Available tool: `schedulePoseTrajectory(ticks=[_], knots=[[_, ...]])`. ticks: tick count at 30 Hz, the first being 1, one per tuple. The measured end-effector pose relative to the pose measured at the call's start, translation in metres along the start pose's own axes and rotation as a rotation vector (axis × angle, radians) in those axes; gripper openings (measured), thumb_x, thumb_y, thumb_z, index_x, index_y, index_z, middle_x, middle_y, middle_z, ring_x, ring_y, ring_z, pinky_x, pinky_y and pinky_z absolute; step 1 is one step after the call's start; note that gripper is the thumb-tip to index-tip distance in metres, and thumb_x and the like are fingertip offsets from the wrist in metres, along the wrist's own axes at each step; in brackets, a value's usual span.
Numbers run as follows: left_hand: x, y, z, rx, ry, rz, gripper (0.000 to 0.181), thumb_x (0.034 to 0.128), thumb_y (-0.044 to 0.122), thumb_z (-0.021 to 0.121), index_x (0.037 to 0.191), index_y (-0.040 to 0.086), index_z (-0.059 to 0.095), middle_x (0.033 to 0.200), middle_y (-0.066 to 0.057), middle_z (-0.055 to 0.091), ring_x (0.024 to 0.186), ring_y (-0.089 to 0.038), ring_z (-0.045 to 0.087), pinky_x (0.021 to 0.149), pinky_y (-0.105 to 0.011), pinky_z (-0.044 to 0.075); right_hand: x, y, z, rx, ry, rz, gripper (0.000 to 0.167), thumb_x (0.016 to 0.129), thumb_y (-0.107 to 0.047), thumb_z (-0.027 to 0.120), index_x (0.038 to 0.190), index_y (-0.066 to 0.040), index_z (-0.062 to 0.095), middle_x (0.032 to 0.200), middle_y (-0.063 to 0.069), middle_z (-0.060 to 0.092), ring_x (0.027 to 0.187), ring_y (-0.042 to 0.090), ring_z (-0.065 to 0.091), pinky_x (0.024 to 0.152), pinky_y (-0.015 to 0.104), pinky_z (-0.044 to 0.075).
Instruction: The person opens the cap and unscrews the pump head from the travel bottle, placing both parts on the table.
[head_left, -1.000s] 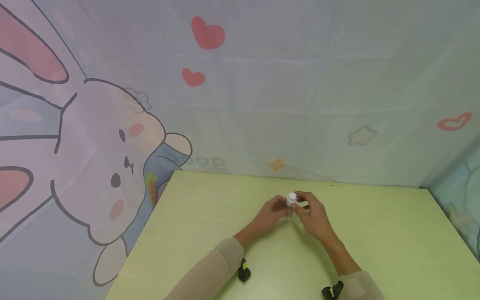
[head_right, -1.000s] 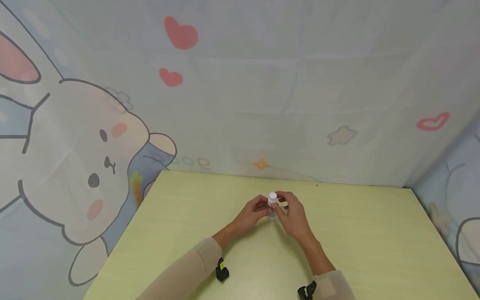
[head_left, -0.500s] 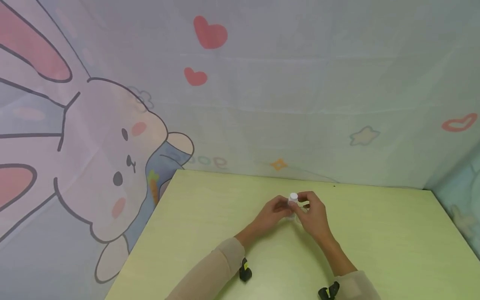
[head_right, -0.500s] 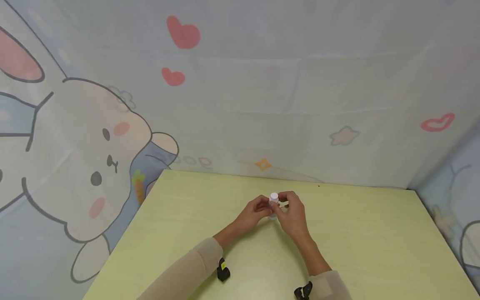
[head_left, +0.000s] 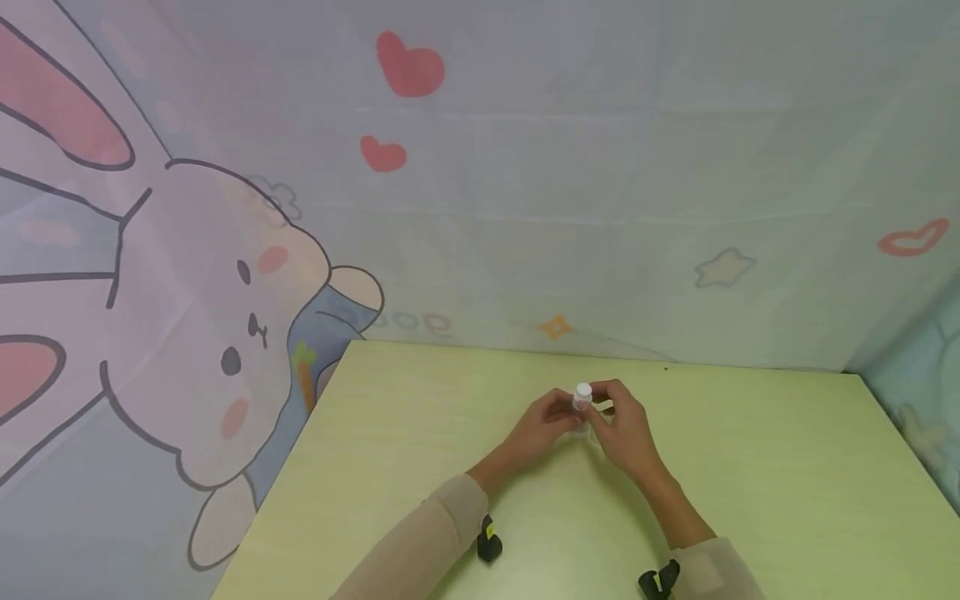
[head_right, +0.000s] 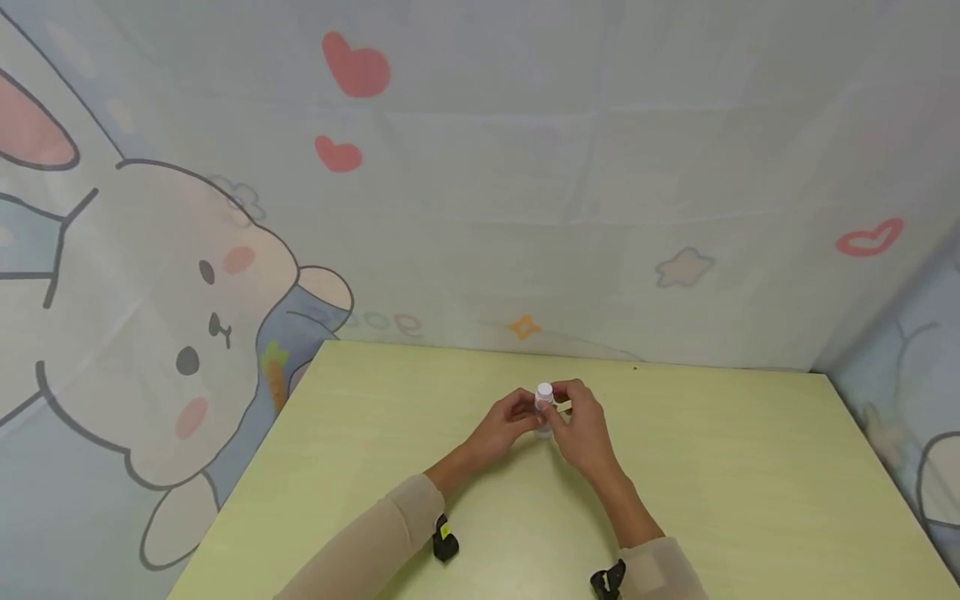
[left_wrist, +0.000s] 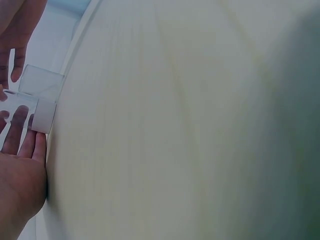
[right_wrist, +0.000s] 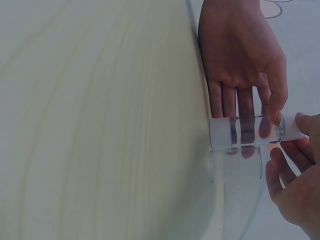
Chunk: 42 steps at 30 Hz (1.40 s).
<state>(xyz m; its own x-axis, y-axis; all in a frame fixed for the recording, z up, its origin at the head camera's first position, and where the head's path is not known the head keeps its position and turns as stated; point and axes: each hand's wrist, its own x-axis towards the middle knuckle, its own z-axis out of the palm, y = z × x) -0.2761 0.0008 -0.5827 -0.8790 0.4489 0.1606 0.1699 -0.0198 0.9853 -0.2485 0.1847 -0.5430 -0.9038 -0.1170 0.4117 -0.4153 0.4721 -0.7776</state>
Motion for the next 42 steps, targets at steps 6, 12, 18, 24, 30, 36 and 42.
schedulePoseTrajectory(ticks=[6, 12, 18, 24, 30, 36, 42], knots=[[-0.0008, -0.0006, -0.0001, 0.001, 0.000, 0.003, 0.021, 0.1065, 0.006, 0.064, 0.127, 0.000, 0.061, 0.130, -0.016, 0.069, 0.124, -0.021, 0.067, 0.105, -0.030, 0.054, -0.0008, 0.0013, 0.0003, -0.011, -0.017, 0.007, 0.027, 0.103, -0.014, 0.073, 0.125, 0.000, 0.063, 0.117, 0.012, 0.068, 0.111, 0.029, 0.064, 0.087, 0.047, 0.055], [-0.0011, 0.0019, 0.0000, 0.011, -0.002, 0.001, 0.022, 0.1065, 0.006, 0.064, 0.128, 0.000, 0.061, 0.131, -0.015, 0.068, 0.125, -0.021, 0.067, 0.105, -0.031, 0.054, -0.0011, 0.0025, 0.0003, -0.003, -0.027, 0.010, 0.028, 0.104, -0.016, 0.072, 0.126, -0.002, 0.063, 0.119, 0.011, 0.069, 0.112, 0.029, 0.064, 0.088, 0.049, 0.056], [-0.0007, 0.0002, -0.0009, 0.018, -0.005, -0.001, 0.023, 0.1071, 0.008, 0.064, 0.129, 0.002, 0.061, 0.132, -0.015, 0.068, 0.125, -0.021, 0.066, 0.105, -0.031, 0.054, -0.0015, 0.0039, 0.0005, 0.000, -0.033, 0.007, 0.028, 0.105, -0.016, 0.071, 0.128, -0.002, 0.063, 0.120, 0.010, 0.069, 0.112, 0.028, 0.064, 0.088, 0.046, 0.057], [-0.0006, -0.0005, -0.0010, 0.011, -0.004, 0.008, 0.022, 0.1070, 0.007, 0.064, 0.128, 0.001, 0.061, 0.131, -0.015, 0.069, 0.124, -0.020, 0.067, 0.105, -0.030, 0.054, -0.0016, 0.0032, -0.0002, -0.004, -0.033, -0.001, 0.028, 0.105, -0.015, 0.070, 0.128, -0.002, 0.063, 0.120, 0.011, 0.069, 0.111, 0.028, 0.065, 0.086, 0.043, 0.057], [-0.0005, 0.0015, -0.0004, 0.022, 0.005, -0.005, 0.023, 0.1064, 0.008, 0.065, 0.128, 0.001, 0.061, 0.131, -0.015, 0.069, 0.124, -0.021, 0.067, 0.104, -0.031, 0.055, -0.0009, 0.0032, -0.0012, -0.007, -0.036, -0.017, 0.027, 0.105, -0.013, 0.070, 0.128, -0.001, 0.063, 0.120, 0.011, 0.069, 0.110, 0.029, 0.065, 0.085, 0.044, 0.058], [-0.0003, 0.0029, -0.0004, 0.029, 0.011, -0.020, 0.024, 0.1065, 0.010, 0.065, 0.128, 0.002, 0.062, 0.132, -0.013, 0.069, 0.126, -0.023, 0.067, 0.105, -0.032, 0.055, -0.0005, 0.0044, -0.0025, -0.018, -0.043, -0.029, 0.027, 0.105, -0.012, 0.069, 0.128, 0.000, 0.063, 0.120, 0.012, 0.069, 0.110, 0.029, 0.065, 0.085, 0.040, 0.059], [-0.0003, 0.0001, -0.0013, 0.037, 0.005, -0.017, 0.023, 0.1068, 0.010, 0.065, 0.128, 0.002, 0.062, 0.131, -0.013, 0.069, 0.126, -0.024, 0.066, 0.107, -0.032, 0.054, -0.0014, 0.0031, -0.0021, -0.015, -0.051, -0.029, 0.028, 0.105, -0.011, 0.069, 0.129, 0.001, 0.063, 0.121, 0.014, 0.069, 0.111, 0.033, 0.065, 0.086, 0.045, 0.059]])
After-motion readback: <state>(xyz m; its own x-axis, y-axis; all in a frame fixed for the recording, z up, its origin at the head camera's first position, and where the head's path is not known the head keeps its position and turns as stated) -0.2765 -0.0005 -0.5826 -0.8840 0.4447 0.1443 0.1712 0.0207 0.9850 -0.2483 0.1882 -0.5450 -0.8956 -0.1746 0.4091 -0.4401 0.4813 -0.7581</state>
